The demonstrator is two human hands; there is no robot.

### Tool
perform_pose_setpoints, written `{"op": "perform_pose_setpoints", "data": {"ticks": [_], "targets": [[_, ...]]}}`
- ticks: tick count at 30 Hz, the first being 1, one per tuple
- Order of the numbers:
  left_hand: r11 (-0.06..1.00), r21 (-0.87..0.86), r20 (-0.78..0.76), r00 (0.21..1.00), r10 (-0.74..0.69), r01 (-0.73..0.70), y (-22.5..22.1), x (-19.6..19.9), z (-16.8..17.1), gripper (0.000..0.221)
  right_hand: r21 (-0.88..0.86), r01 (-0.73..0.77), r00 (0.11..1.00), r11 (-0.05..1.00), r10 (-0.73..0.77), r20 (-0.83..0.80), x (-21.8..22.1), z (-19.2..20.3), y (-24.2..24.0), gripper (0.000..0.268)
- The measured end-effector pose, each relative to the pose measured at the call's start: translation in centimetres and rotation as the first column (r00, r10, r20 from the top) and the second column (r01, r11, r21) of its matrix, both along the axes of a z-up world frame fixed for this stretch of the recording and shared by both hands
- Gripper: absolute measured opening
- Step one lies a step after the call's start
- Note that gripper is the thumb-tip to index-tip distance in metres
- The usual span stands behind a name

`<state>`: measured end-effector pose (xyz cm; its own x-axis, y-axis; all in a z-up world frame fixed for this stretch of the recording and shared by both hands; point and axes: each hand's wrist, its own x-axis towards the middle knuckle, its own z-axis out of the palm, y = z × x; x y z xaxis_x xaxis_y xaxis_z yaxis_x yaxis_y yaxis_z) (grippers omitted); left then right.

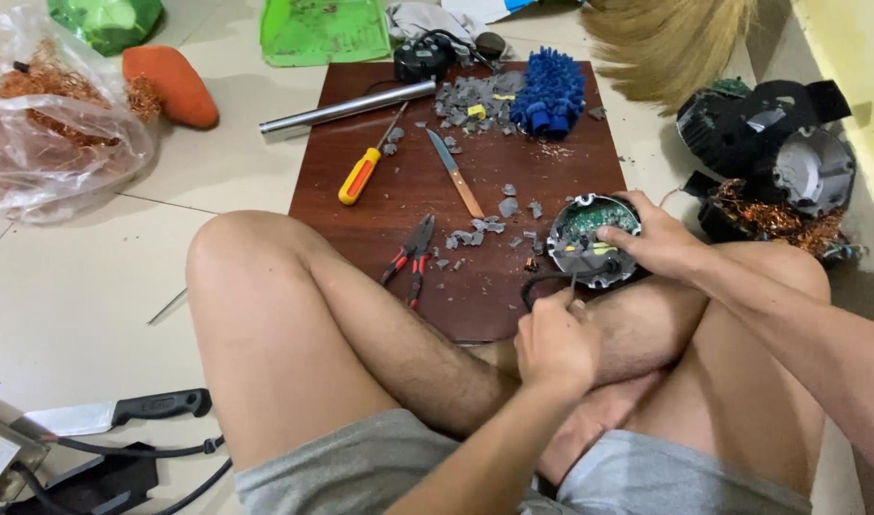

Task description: Preparing electronic components and wires by stripping insulation and twisting strands for repair

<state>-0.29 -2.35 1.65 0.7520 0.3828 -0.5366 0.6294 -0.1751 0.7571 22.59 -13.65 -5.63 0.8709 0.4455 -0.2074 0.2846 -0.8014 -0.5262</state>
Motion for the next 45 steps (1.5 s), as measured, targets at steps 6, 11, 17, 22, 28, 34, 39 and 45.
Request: {"op": "perform_pose_setpoints", "data": {"ticks": [6,11,17,22,28,34,39,45], "targets": [[0.904,-0.266,-0.087,0.942,0.325,-0.336,-4.6,1.7,-0.5,0.043,0.013,0.096,0.995,0.995,-0.097,0.025,-0.1,-0.6,0.0,0.073],[0.989,-0.091,0.011,0.993,0.116,-0.115,-1.8,0.2,1.2,0.046,-0.045,0.199,0.978,0.979,-0.195,0.068,-0.3,-1.5,0.5,0.07],[0.88,0.404,-0.066,0.967,-0.245,0.251,2.3,4.7,-2.5,0.036,-0.001,0.128,0.991,0.992,-0.127,0.027,-0.4,-0.2,0.4,0.073],[0.856,0.386,-0.063,0.936,-0.346,0.343,6.1,5.0,-0.6,0.041,0.001,0.005,1.0,1.0,-0.005,-0.003,-1.3,0.8,0.7,0.072],[1.0,0.009,-0.01,1.0,-0.007,0.007,0.5,-0.5,0.7,0.044,-0.059,0.037,0.999,0.998,-0.037,0.002,-0.8,0.6,0.1,0.072],[0.958,0.192,-0.056,0.977,-0.206,0.213,0.6,0.0,1.6,0.045,-0.086,0.085,0.996,0.993,-0.084,0.015,-0.4,-0.2,0.0,0.073],[0.812,0.473,-0.085,0.935,-0.344,0.341,1.8,3.6,-1.8,0.035,-0.105,0.148,0.989,0.983,-0.144,0.044,-0.7,0.1,0.2,0.07],[0.529,-0.743,-0.123,0.861,0.493,-0.409,0.2,3.8,-2.7,0.033,-0.066,0.206,0.978,0.976,-0.205,0.029,-1.9,0.3,1.0,0.068]]}}
